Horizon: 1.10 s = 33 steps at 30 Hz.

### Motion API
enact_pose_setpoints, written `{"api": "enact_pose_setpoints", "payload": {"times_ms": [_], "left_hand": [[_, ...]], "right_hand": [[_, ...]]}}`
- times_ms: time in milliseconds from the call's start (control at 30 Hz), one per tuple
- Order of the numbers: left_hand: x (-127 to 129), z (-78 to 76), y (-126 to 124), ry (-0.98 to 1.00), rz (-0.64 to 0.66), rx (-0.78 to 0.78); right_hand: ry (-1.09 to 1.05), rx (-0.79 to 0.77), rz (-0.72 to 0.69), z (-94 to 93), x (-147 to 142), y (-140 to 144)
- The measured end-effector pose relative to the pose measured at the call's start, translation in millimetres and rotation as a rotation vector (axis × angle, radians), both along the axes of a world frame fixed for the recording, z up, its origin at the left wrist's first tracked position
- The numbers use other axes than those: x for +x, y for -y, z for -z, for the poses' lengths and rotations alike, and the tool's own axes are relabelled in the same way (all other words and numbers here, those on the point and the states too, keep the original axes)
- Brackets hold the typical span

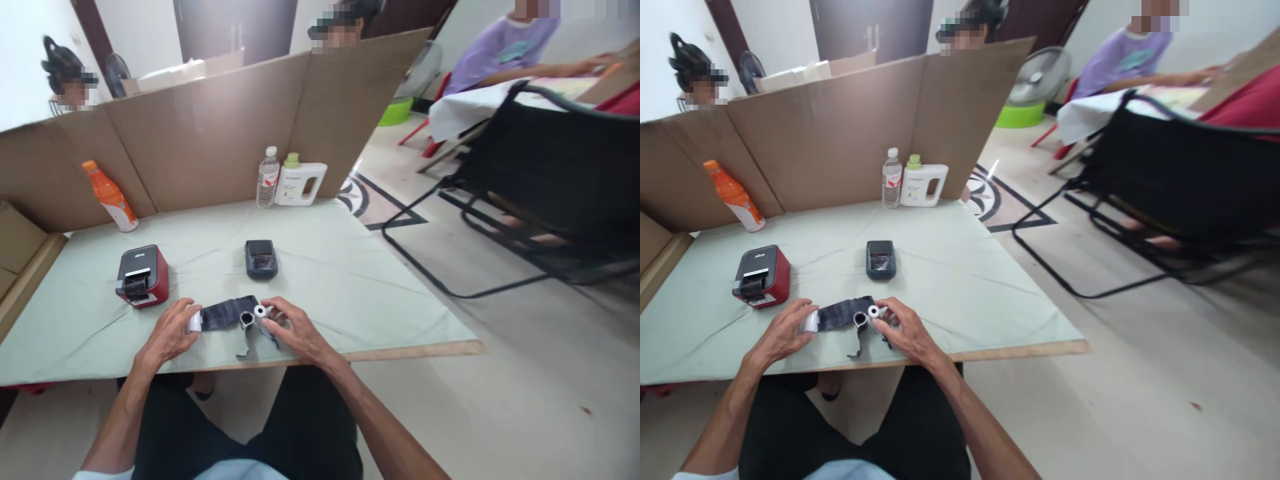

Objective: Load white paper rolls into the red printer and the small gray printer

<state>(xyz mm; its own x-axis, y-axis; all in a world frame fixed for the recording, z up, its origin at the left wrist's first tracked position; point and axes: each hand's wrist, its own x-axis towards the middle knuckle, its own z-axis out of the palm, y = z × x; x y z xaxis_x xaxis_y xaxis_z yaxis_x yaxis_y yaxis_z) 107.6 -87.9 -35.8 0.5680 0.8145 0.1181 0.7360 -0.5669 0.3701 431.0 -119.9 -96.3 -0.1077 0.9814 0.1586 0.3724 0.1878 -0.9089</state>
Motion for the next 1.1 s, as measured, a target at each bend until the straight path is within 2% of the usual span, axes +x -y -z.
{"api": "enact_pose_setpoints", "payload": {"times_ms": [67, 167, 267, 333, 433, 567, 633, 700, 767, 867, 1000, 1100], "left_hand": [[-3, -6.8, 3, 0.03, -0.038, 0.083], [-13, -25.0, 4, 0.123, -0.16, 0.306], [-38, -42.9, -2, 0.197, -0.425, 0.536], [-60, -48.1, -10, 0.255, -0.608, 0.573], [-91, -43.9, -26, 0.442, -0.813, 0.382], [-108, -32.4, -46, 0.784, -0.995, -0.062], [-106, -29.5, -50, 0.861, -0.985, -0.205], [-103, -28.0, -52, 0.897, -0.927, -0.27], [-100, -25.8, -53, 0.927, -0.869, -0.275], [-101, -19.4, -55, 0.944, -0.862, -0.22], [-102, -13.1, -59, 0.893, -0.823, -0.164], [-89, -18.5, -60, 0.87, -0.749, -0.13]], "right_hand": [[0.002, 0.006, 0.001, -0.9, 1, 0], [-0.023, 0.045, 0.006, -2.3, 2, -2], [-0.039, 0.131, 0.042, -7.9, 0, -7], [-0.045, 0.197, 0.07, -16.4, -5, -14], [-0.06, 0.251, 0.039, -35.3, -27, -28], [-0.084, 0.175, -0.191, -57.0, -82, -55], [-0.091, 0.065, -0.312, -61.6, -116, -72], [-0.115, -0.026, -0.396, -62.2, -149, -91], [-0.152, -0.07, -0.493, -60.2, -176, -107], [-0.215, -0.081, -0.564, -56.0, -203, -121], [-0.285, -0.052, -0.541, -55.2, -214, -118], [-0.305, -0.037, -0.485, -61.2, -200, -108]]}}
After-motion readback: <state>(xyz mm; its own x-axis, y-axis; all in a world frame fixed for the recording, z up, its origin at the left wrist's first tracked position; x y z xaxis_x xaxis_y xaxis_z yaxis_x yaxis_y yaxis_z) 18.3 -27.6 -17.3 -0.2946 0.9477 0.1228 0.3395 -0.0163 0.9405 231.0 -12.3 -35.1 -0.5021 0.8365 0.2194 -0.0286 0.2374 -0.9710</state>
